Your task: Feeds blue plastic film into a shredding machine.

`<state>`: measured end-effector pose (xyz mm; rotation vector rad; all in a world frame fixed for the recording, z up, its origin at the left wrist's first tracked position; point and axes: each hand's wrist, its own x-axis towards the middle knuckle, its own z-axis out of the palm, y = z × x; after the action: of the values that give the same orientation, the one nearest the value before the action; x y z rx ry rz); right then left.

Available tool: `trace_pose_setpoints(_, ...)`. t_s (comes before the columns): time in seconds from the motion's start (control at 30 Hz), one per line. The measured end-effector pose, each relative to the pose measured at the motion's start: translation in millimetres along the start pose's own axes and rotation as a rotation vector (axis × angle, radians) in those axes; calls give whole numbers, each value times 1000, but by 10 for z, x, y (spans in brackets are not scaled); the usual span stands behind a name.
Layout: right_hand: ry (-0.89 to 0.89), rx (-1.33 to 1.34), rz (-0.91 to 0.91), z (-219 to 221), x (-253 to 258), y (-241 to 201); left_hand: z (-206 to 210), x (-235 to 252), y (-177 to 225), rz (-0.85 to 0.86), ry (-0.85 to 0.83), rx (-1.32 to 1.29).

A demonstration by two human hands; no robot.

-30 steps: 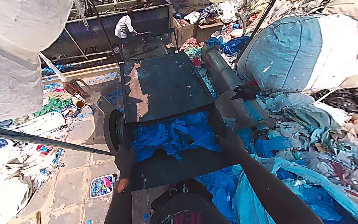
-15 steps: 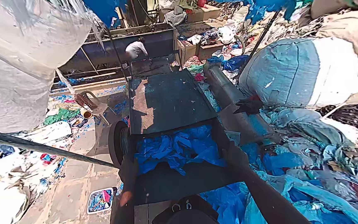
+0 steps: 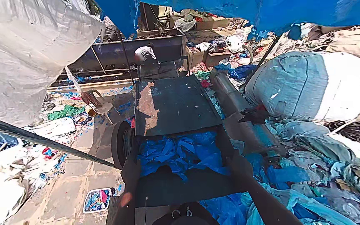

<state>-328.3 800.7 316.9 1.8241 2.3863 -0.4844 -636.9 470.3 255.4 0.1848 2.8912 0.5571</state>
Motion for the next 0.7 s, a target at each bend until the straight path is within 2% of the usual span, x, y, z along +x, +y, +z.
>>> trace_pose_setpoints(0.13,-16,-30,0,137,155,99,-4,-11,6,3,5,4)
trace_pose_setpoints(0.7,-4,-40,7,154,158,109,-22,-22,21,-7,-1,5)
